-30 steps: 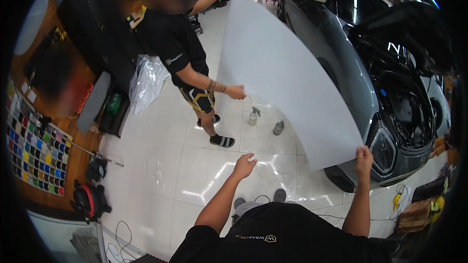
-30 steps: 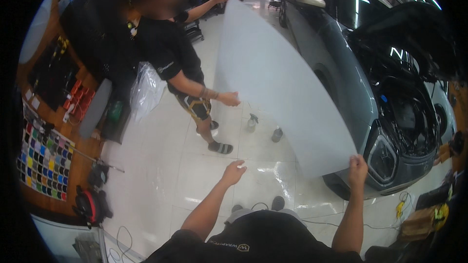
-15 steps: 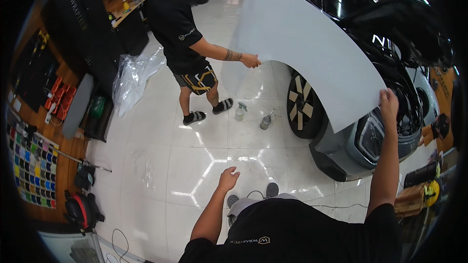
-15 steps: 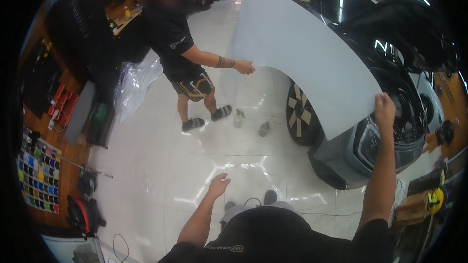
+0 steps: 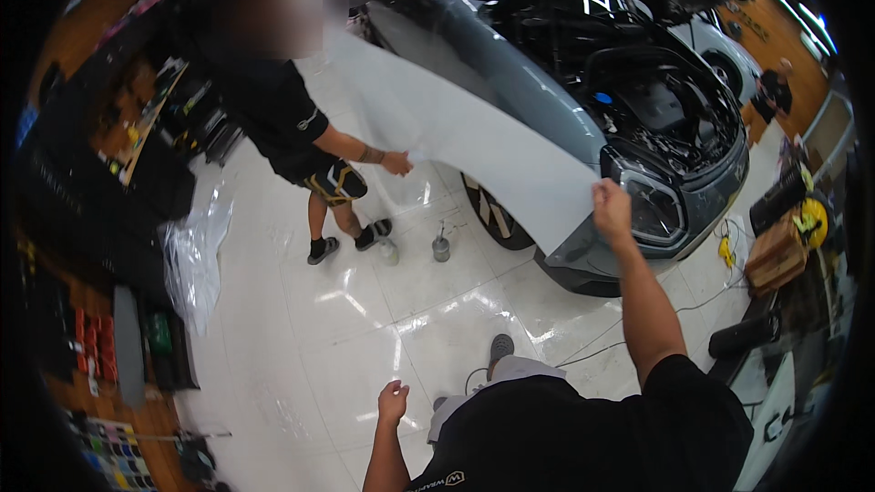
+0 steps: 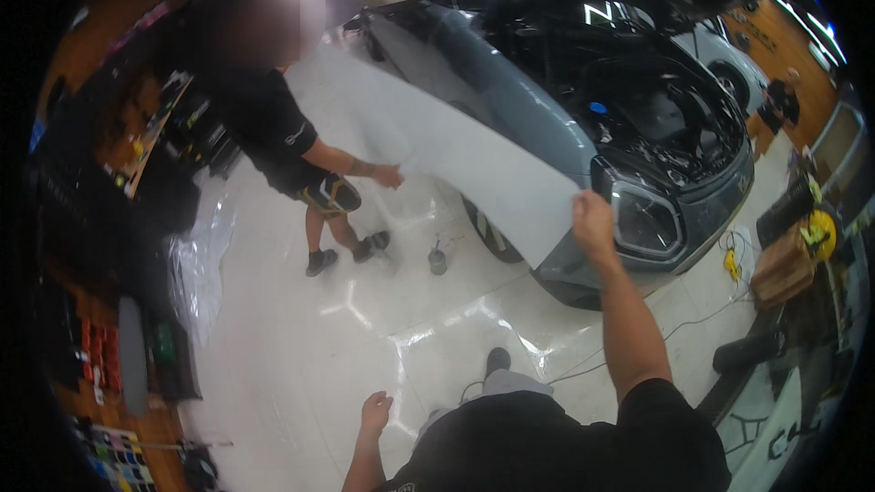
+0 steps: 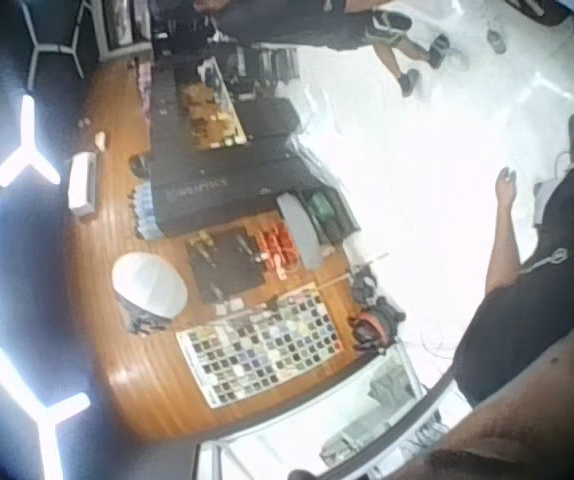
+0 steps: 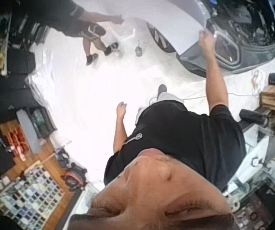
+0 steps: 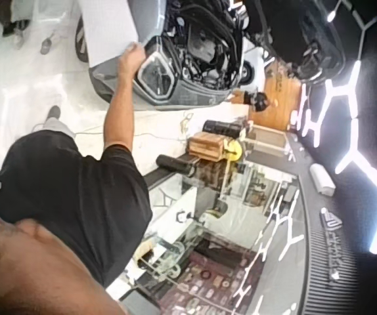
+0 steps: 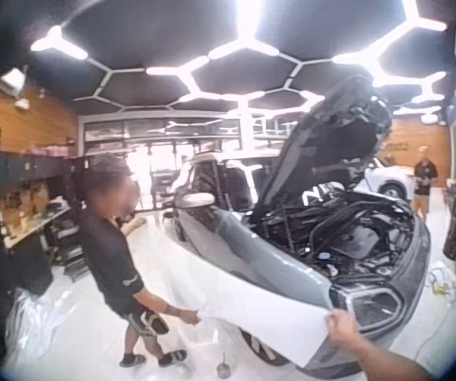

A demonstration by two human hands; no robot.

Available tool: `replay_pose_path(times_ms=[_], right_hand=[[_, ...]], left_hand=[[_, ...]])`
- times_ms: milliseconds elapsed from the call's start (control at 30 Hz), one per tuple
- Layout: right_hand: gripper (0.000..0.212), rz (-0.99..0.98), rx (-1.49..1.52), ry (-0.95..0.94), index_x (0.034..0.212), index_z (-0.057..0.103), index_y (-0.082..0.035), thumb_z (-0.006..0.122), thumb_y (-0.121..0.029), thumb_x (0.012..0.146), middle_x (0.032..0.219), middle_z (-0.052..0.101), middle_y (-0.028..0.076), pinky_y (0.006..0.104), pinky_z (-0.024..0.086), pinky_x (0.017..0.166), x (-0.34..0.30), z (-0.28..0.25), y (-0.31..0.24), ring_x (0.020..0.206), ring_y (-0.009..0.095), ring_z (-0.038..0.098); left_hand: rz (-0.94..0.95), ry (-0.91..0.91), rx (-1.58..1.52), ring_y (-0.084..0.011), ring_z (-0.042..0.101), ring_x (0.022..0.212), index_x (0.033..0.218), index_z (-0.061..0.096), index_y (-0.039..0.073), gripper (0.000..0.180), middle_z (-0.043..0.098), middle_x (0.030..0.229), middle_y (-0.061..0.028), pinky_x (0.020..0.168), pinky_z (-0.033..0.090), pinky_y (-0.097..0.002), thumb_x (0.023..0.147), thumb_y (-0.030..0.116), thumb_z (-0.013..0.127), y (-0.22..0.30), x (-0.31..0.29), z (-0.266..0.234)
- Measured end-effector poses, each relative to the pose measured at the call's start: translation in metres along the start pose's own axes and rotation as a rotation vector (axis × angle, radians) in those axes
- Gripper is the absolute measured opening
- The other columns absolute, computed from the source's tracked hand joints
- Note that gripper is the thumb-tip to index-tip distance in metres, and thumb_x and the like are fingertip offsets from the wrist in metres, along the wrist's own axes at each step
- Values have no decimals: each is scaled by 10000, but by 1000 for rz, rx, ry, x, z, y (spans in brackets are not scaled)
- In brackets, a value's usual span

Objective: The person applies a protective film to the front fender of a gray car. They spray the surface with a liquid solution, position the film, and use a yellow squeegee to smooth it out and remove air bubbles. The person carefully tucks the film into the edges and contours of the fender. Later, they handle a large sheet of white vinyl wrap with an assistant.

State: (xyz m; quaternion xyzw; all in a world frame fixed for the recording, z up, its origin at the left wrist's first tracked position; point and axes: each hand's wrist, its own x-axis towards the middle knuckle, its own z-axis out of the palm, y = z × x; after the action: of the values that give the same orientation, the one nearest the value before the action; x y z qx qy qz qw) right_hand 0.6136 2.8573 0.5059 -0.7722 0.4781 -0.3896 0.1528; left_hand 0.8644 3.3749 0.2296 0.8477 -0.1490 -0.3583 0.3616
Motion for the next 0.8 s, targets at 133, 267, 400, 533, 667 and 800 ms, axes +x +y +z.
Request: replay_pose_path(times_ms=[133,267,400,533,667,800], right_hand=[[194,0,45,56,903,628,10,555,-167,931,871,641,230,467,483,751,20,-1,20,841,428,616],[208,17,-25,123,899,630,4,544,-182,936,850,644,229,481,482,742,69,-4,67,835,437,616],[218,116,-102,129,917,633,-3,553,-205,927,842,650,246,495,484,714,91,-7,101,816,455,621],[279,276,-128,93,1033,660,14,564,-229,936,935,678,254,442,505,776,93,-13,144,892,422,658],[349,423,-43,54,1082,650,66,575,-247,947,962,702,231,398,502,833,80,-23,164,898,340,679],[319,417,-195,76,1048,652,58,573,-238,960,808,682,132,324,504,656,71,-22,158,699,196,635]], left_hand=[[77,9,140,-300,648,1064,1202,643,0,455,676,1147,-186,930,493,-372,846,278,697,62,38,4],[217,25,174,-312,663,1032,1215,632,-8,446,665,1170,-205,905,508,-375,857,251,689,163,85,23],[342,-17,111,-311,667,1022,1236,614,-12,455,644,1197,-217,885,523,-373,874,256,679,231,127,61],[379,-121,96,-318,656,1049,1241,611,-6,459,641,1196,-224,907,513,-374,876,267,672,266,167,108],[451,-196,87,-341,611,1137,1248,603,-9,473,632,1220,-226,964,475,-376,880,283,650,313,228,164],[449,-267,-121,-332,566,1215,1321,555,12,514,597,1295,-217,1011,436,-370,908,307,633,386,299,213]])
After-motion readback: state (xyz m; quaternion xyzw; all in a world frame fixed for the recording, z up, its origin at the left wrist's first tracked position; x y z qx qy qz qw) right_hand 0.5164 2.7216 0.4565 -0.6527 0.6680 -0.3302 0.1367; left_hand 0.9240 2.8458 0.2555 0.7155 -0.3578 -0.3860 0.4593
